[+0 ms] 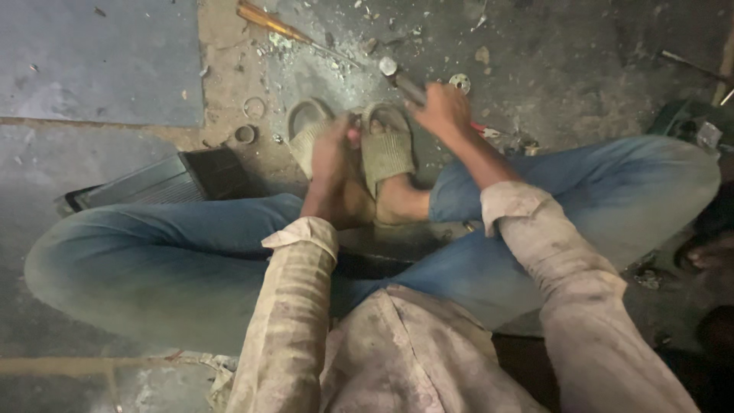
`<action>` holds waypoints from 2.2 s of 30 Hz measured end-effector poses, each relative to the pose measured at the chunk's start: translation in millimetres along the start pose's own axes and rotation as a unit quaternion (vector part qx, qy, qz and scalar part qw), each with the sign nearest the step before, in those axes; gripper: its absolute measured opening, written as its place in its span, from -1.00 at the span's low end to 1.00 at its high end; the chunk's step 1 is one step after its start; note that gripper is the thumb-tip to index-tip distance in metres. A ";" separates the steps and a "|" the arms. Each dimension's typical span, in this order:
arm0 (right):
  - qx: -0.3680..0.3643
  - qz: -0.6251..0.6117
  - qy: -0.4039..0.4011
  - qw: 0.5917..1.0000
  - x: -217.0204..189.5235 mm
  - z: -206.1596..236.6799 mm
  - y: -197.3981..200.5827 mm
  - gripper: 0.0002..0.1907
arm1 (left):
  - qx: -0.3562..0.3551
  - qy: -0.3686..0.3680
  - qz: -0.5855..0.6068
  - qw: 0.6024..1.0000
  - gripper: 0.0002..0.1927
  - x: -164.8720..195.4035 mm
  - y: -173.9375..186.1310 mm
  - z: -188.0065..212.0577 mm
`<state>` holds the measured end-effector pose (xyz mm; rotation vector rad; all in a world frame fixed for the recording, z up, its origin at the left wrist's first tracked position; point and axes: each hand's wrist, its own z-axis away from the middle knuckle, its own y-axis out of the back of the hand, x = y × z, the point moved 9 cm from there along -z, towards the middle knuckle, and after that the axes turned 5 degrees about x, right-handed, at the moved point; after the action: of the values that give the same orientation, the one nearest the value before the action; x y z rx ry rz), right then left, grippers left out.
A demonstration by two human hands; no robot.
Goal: The person sits cross-legged on the floor and hammers small metal discs flat, holding each piece against a metal rod with one hand while striking with a hammer, occasionally repositioning pieces with pliers and picking up new discs from the floor to shape.
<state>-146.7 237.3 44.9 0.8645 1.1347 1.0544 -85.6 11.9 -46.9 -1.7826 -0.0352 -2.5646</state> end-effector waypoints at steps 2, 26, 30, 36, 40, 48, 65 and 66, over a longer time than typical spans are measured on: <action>-0.003 0.011 -0.012 1.000 3.0 -2.5 -2.6 -0.49 | -0.060 -0.241 -0.382 0.890 -0.55 31.0 -24.6 12.4; -0.044 -0.272 0.063 0.959 -127.3 50.1 -68.0 -0.22 | 0.080 -0.282 -0.451 0.843 -0.62 23.7 13.3 21.2; -0.124 -0.374 -0.070 0.916 -119.4 60.7 -112.5 -0.05 | 0.037 -0.169 -0.487 0.856 -0.62 -6.1 16.1 10.1; -0.007 -0.184 -0.031 0.982 -114.3 51.3 -77.7 -0.27 | 0.099 -0.137 -0.461 0.871 -0.37 10.7 33.3 6.3; 0.002 -0.037 -0.011 0.999 -126.6 59.6 -59.8 -0.43 | 0.083 -0.101 -0.505 0.853 -0.40 16.1 33.5 -0.5; 0.035 0.018 0.036 0.999 -139.5 45.9 -58.3 -0.70 | 0.104 -0.090 -0.534 0.834 -0.39 8.2 37.0 -7.0; -0.074 -0.015 -0.011 0.997 -127.3 7.2 -62.8 -0.73 | 0.091 -0.069 -0.552 0.826 -0.38 -23.1 32.0 -17.7; -0.064 -0.014 0.040 0.997 -135.9 3.8 -55.6 -0.73 | 0.093 -0.068 -0.548 0.829 -0.39 -22.8 32.3 -18.1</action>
<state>-142.8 91.1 31.7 0.7094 1.1303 1.1348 -93.7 -20.9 -74.3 -2.2336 -1.7070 -2.7652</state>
